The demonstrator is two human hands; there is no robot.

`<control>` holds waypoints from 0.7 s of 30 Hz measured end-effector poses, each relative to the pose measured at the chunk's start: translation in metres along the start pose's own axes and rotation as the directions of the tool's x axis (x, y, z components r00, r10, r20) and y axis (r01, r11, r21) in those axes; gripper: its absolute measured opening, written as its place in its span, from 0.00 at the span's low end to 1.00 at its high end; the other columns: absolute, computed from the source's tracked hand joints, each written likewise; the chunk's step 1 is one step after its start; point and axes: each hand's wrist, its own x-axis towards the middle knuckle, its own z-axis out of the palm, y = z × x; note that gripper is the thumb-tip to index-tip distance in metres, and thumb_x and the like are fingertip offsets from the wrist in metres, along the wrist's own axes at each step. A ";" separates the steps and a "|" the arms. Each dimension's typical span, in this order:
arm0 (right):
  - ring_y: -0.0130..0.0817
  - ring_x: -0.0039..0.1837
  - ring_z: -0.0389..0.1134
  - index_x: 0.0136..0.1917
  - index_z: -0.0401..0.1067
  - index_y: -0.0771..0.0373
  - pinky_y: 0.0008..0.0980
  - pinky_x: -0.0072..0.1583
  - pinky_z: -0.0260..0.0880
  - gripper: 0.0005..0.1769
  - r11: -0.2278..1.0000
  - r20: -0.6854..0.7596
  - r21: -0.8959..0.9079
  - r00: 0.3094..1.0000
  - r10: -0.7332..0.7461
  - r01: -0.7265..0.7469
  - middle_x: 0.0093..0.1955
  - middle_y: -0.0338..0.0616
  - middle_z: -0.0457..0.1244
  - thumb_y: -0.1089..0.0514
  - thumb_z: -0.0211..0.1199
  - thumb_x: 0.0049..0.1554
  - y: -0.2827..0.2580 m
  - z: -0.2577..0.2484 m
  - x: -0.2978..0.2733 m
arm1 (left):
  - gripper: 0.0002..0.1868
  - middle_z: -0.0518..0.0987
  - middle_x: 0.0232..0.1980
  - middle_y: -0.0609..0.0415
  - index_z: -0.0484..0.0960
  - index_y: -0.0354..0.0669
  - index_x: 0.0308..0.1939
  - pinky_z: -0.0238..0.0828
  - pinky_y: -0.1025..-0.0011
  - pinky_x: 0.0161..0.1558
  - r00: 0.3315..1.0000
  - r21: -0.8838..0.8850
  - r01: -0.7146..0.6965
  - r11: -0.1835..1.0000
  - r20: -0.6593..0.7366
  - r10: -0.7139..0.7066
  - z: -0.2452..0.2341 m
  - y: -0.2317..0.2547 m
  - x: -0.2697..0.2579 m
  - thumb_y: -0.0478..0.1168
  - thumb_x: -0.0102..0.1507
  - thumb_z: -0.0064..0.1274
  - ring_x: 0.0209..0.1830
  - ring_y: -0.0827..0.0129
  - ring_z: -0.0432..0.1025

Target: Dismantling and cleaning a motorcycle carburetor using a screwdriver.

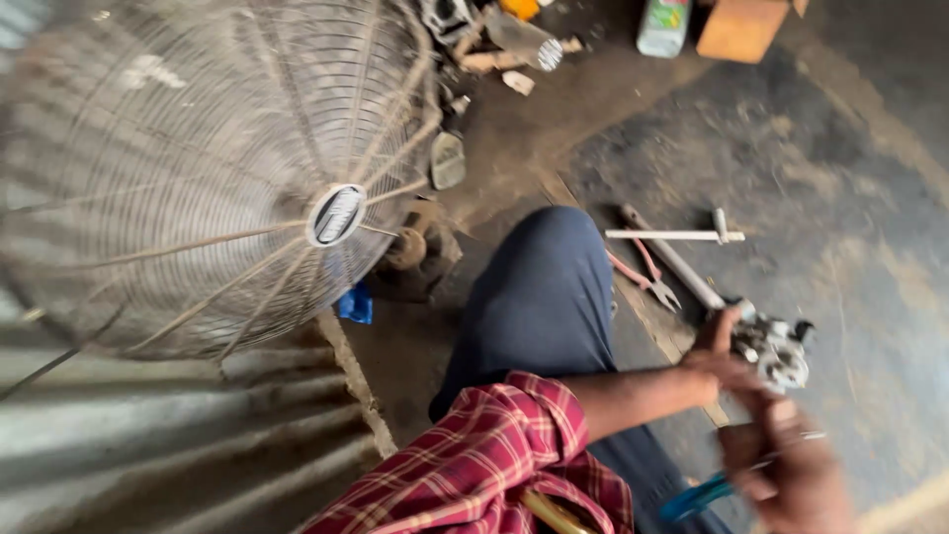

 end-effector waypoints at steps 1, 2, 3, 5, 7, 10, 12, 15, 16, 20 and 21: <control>0.21 0.26 0.52 0.68 0.65 0.72 0.26 0.26 0.47 0.33 0.999 0.112 -0.037 0.993 0.036 -0.032 0.68 0.50 0.68 0.41 0.54 0.65 0.008 0.014 0.001 | 0.44 0.74 0.63 0.48 0.65 0.55 0.72 0.77 0.53 0.31 1.000 0.003 -0.005 1.000 -0.009 0.005 0.004 0.004 -0.007 0.78 0.64 0.41 0.52 0.54 0.75; 0.21 0.26 0.52 0.68 0.65 0.72 0.26 0.26 0.47 0.33 0.999 0.129 -0.038 0.991 0.022 -0.017 0.68 0.50 0.68 0.41 0.54 0.65 0.020 0.036 0.002 | 0.44 0.74 0.63 0.48 0.65 0.55 0.72 0.77 0.53 0.31 1.000 0.013 -0.025 1.000 -0.005 0.025 0.006 0.009 -0.012 0.78 0.64 0.41 0.52 0.54 0.75; 0.24 0.25 0.54 0.71 0.62 0.71 0.27 0.26 0.50 0.37 0.991 0.268 0.001 0.955 0.130 -0.135 0.68 0.55 0.66 0.40 0.54 0.62 0.030 0.058 0.003 | 0.42 0.75 0.61 0.50 0.67 0.56 0.70 0.77 0.54 0.31 1.000 0.023 -0.007 1.000 -0.013 0.008 0.009 0.013 -0.016 0.77 0.64 0.42 0.49 0.55 0.76; 0.27 0.24 0.56 0.74 0.58 0.70 0.28 0.26 0.54 0.41 0.971 0.414 0.024 0.886 0.207 -0.238 0.69 0.60 0.65 0.39 0.55 0.58 0.054 0.077 0.006 | 0.39 0.77 0.59 0.52 0.68 0.57 0.69 0.78 0.54 0.30 1.000 0.053 -0.001 0.999 -0.016 0.002 0.008 0.019 -0.016 0.76 0.64 0.43 0.47 0.56 0.77; 0.29 0.26 0.60 0.74 0.56 0.71 0.27 0.29 0.59 0.39 0.949 0.505 0.061 0.830 0.238 -0.309 0.68 0.65 0.65 0.44 0.57 0.58 0.079 0.070 0.004 | 0.37 0.77 0.57 0.54 0.69 0.57 0.68 0.79 0.53 0.31 1.000 0.026 0.028 0.999 0.000 -0.028 0.002 0.016 -0.014 0.74 0.65 0.41 0.46 0.59 0.77; 0.33 0.35 0.67 0.71 0.58 0.73 0.31 0.38 0.68 0.32 0.962 0.465 -0.058 0.846 0.263 -0.267 0.62 0.64 0.68 0.53 0.60 0.60 0.106 0.037 0.000 | 0.37 0.78 0.56 0.50 0.68 0.54 0.67 0.79 0.53 0.32 1.000 0.021 0.031 0.999 -0.007 -0.030 -0.003 0.012 -0.005 0.74 0.67 0.38 0.46 0.58 0.77; 0.36 0.37 0.71 0.68 0.61 0.73 0.33 0.40 0.71 0.29 0.950 0.358 -0.220 0.887 0.290 -0.222 0.56 0.62 0.70 0.55 0.61 0.59 0.147 -0.029 -0.002 | 0.37 0.78 0.56 0.49 0.69 0.53 0.67 0.80 0.54 0.32 1.000 0.002 0.015 1.000 0.013 -0.015 -0.005 0.012 -0.003 0.74 0.68 0.38 0.46 0.58 0.77; 0.38 0.38 0.71 0.64 0.68 0.72 0.36 0.41 0.70 0.24 0.835 0.056 -0.501 0.955 0.292 -0.227 0.45 0.58 0.73 0.54 0.63 0.59 0.154 -0.103 -0.004 | 0.38 0.78 0.56 0.49 0.68 0.50 0.67 0.80 0.54 0.33 0.999 -0.023 -0.011 1.000 0.049 0.012 -0.006 0.016 -0.004 0.74 0.69 0.38 0.47 0.58 0.77; 0.38 0.36 0.69 0.62 0.72 0.70 0.36 0.39 0.66 0.23 0.743 -0.145 -0.602 0.955 0.259 -0.293 0.40 0.56 0.74 0.52 0.65 0.59 0.147 -0.125 -0.006 | 0.38 0.77 0.56 0.49 0.67 0.49 0.67 0.80 0.53 0.34 0.997 -0.033 -0.016 0.999 0.069 0.018 -0.005 0.017 -0.004 0.73 0.68 0.38 0.47 0.57 0.77; 0.57 0.46 0.76 0.66 0.67 0.78 0.54 0.53 0.75 0.33 0.945 -0.106 -0.218 0.969 0.225 -0.244 0.46 0.71 0.69 0.49 0.59 0.56 0.144 -0.336 0.022 | 0.41 0.78 0.57 0.45 0.67 0.45 0.68 0.81 0.53 0.37 0.995 0.005 0.010 1.000 0.096 -0.010 0.002 0.024 -0.025 0.75 0.70 0.38 0.49 0.58 0.77; 0.58 0.50 0.73 0.68 0.66 0.82 0.53 0.55 0.75 0.32 0.874 -0.326 -0.448 0.945 0.035 -0.187 0.50 0.72 0.67 0.49 0.57 0.63 0.129 -0.328 0.016 | 0.41 0.78 0.57 0.46 0.68 0.45 0.68 0.81 0.53 0.37 0.992 -0.013 0.054 0.998 0.114 -0.052 0.003 0.022 -0.030 0.76 0.70 0.39 0.49 0.58 0.77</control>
